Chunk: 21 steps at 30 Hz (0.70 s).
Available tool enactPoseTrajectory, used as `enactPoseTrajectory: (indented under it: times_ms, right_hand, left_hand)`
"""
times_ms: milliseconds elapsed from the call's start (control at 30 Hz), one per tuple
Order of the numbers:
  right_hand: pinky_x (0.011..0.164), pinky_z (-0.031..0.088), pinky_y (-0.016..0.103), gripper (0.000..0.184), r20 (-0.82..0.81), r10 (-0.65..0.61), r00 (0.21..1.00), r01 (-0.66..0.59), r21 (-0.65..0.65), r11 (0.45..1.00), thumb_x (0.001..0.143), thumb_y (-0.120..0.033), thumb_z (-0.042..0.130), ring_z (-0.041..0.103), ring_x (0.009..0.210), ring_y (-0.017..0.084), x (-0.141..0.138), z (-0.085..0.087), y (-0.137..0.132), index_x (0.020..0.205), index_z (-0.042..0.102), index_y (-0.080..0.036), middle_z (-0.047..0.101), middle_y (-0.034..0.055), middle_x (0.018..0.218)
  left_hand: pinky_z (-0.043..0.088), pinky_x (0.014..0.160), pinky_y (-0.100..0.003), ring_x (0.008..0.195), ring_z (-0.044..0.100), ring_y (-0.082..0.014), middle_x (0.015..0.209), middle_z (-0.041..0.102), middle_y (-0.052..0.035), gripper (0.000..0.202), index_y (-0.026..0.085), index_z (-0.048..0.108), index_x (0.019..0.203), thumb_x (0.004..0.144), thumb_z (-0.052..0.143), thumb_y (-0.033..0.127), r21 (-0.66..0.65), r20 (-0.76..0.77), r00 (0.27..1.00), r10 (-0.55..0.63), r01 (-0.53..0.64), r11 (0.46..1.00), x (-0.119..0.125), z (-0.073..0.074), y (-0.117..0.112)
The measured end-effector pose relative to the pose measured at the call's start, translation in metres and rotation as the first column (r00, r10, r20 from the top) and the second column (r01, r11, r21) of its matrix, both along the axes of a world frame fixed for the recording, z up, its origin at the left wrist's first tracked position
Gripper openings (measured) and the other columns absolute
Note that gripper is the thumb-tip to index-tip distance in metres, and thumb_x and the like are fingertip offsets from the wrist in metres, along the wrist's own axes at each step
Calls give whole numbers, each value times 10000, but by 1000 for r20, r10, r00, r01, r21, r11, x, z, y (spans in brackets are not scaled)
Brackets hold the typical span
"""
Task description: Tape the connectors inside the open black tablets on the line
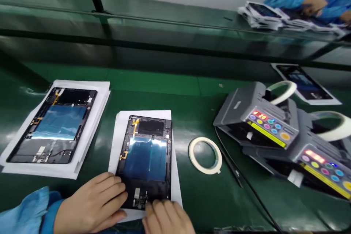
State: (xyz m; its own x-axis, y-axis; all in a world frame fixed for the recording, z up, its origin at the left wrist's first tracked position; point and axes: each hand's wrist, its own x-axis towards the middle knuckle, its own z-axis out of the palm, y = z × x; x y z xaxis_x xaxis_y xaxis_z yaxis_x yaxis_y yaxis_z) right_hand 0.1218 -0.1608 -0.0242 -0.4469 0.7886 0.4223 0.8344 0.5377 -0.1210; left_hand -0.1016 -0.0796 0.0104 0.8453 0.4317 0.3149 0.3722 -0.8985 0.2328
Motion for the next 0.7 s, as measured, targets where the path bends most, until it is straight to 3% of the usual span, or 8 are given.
enactPoseTrajectory:
  times_ms: [133, 367, 533, 633, 700]
  right_hand:
    - [743, 472, 288, 246, 9, -142, 990, 143, -58, 988, 925, -278, 436, 633, 859, 178, 37, 5, 1, 989, 626, -134, 679, 84, 926]
    - [775, 515, 283, 273, -20, -78, 997, 77, -57, 995, 910, -306, 485, 637, 917, 186, 52, 2, -5, 1021, 643, -113, 684, 105, 987]
    - [792, 525, 298, 247, -66, -97, 993, 91, -81, 993, 886, -295, 520, 624, 949, 189, 53, 0, -5, 1016, 644, -125, 679, 105, 1002]
    - [781, 527, 302, 236, -70, -111, 991, 105, -75, 992, 879, -285, 528, 618, 948, 188, 52, 0, -3, 1012, 639, -123, 676, 109, 1006]
    - [774, 525, 307, 227, -79, -126, 989, 120, -73, 990, 882, -275, 522, 618, 933, 189, 49, 1, -2, 996, 639, -118, 677, 108, 999]
  left_hand:
    - [388, 642, -319, 676, 520, -170, 725, 574, -25, 253, 138, 587, 834, 942, 457, 326, 11, -152, 988, -30, 32, 999, 8, -4, -5]
    - [268, 538, -317, 567, 436, -168, 617, 484, -11, 268, 171, 473, 685, 943, 401, 169, 69, -193, 980, 58, -45, 997, 23, -11, -26]
    - [297, 574, -315, 584, 451, -175, 655, 515, -11, 261, 169, 494, 737, 955, 352, 155, 43, -178, 983, 44, -36, 998, 34, -11, -27]
    - [342, 621, -313, 632, 497, -182, 713, 561, -22, 268, 139, 552, 880, 978, 335, 262, 55, -168, 985, 28, -19, 998, 42, -11, -26]
    - [365, 651, -321, 655, 525, -189, 748, 590, -32, 272, 119, 562, 966, 969, 321, 245, 88, -176, 984, 25, -9, 996, 46, -10, -27]
